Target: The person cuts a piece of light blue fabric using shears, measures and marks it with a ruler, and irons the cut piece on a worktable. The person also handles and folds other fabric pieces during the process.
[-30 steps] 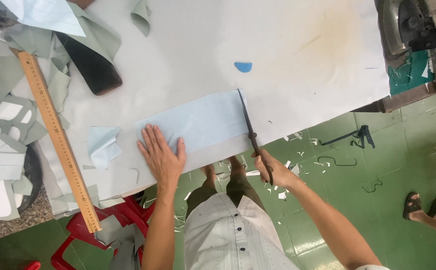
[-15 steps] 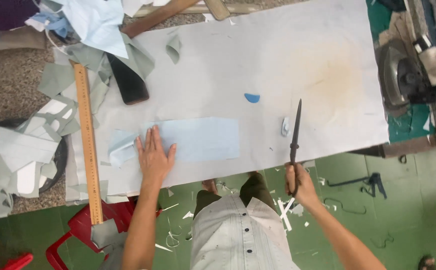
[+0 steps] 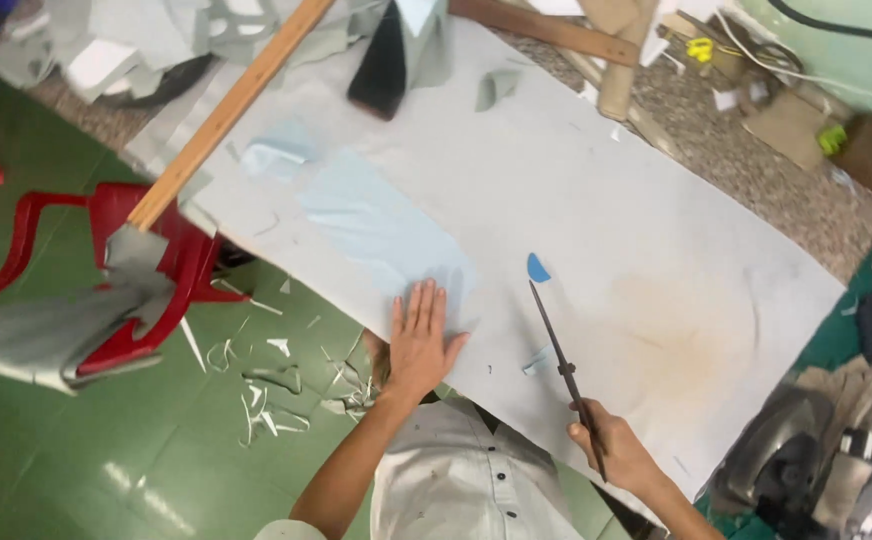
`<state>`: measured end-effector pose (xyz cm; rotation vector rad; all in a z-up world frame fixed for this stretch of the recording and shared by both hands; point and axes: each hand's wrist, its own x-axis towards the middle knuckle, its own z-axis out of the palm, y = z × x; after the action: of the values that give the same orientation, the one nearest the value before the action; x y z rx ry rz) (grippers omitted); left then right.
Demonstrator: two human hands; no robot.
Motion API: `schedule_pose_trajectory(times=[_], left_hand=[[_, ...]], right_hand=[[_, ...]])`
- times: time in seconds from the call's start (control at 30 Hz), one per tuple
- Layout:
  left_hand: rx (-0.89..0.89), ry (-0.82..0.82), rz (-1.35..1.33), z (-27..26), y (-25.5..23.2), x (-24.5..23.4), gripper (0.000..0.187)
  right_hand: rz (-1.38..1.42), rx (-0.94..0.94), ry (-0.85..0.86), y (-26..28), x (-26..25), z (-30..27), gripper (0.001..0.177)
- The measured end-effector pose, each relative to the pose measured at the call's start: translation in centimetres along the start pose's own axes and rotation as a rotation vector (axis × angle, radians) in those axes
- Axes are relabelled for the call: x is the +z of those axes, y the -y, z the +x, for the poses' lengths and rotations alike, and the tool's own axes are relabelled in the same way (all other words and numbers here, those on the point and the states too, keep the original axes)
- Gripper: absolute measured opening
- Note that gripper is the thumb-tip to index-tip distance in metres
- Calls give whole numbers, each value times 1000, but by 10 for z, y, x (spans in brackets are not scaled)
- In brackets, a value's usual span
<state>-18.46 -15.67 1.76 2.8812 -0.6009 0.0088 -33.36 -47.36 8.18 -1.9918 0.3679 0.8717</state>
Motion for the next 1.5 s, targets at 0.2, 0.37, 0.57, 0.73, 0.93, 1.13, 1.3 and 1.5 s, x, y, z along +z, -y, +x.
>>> schedule_pose_trajectory(times=[0.2,0.37,0.57,0.73,0.93,1.13,1.3,1.5], left_hand=[[-67,-113,5,-18,-8,10,78],[58,-67,91,-54,-5,1,80],[-73,-186,-138,-66,-26,-4,75],[-297,-290,-118,-36,-61,19,61],[-270,-515,-209,-13,-65,43,34],[-201,-596,-261,-10,-63,40,16],[-205,-626,-284,-9,-61,40,17],[-195,-615,-317,-9,-59,36,13]], right_hand=[[-128,-15,213,-26,-22,1,75],[-201,-131,347,-57,-26,-5,67],[-6,235,683,33,-33,-3,38],[49,4,730,69,-17,25,84],[49,124,622,54,-21,22,96],[21,116,592,46,-11,33,87],[-16,159,529,72,9,54,88],[-83,111,457,91,23,67,76]])
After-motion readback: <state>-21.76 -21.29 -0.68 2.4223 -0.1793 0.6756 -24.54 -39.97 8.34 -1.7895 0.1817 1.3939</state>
